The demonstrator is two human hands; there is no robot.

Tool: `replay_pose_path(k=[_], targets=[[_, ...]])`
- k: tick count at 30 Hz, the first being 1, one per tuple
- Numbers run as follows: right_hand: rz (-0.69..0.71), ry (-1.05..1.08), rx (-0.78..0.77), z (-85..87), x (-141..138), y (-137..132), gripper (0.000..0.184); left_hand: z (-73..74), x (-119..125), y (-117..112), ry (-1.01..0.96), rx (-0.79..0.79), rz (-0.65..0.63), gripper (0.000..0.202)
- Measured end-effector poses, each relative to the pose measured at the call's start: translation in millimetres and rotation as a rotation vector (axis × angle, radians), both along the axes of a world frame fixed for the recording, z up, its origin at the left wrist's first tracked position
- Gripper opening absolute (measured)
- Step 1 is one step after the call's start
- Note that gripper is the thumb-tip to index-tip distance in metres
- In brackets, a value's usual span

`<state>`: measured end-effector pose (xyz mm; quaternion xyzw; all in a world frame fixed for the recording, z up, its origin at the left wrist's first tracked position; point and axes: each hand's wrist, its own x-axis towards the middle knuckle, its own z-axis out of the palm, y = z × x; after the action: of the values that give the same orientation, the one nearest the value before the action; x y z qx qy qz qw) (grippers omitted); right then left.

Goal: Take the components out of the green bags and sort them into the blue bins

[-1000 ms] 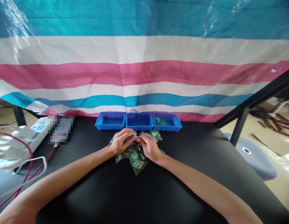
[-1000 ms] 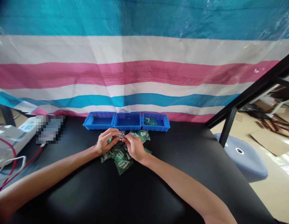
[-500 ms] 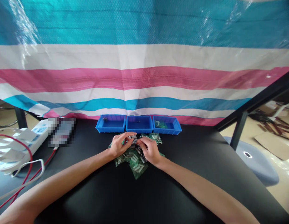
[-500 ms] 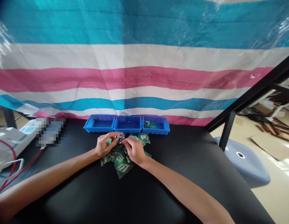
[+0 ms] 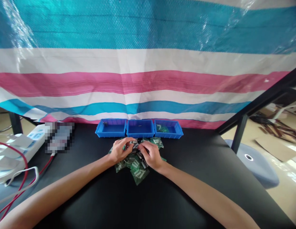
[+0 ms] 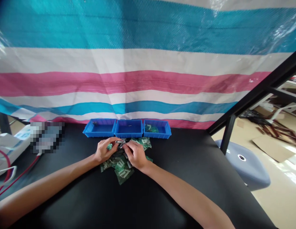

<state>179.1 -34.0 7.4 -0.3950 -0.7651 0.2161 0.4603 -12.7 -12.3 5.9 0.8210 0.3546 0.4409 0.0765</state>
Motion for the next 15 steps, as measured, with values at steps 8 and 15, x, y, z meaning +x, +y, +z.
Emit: replay_pose_path(k=[8, 15], targets=[[0.001, -0.003, 0.003, -1.4, 0.4, -0.2, 0.026, 0.5, 1.1, 1.3, -0.035, 0.031, -0.048, 0.017], [0.0, -0.001, 0.001, 0.0, 0.0, -0.7, 0.024, 1.0, -1.4, 1.7, -0.06, 0.011, -0.115, 0.026]])
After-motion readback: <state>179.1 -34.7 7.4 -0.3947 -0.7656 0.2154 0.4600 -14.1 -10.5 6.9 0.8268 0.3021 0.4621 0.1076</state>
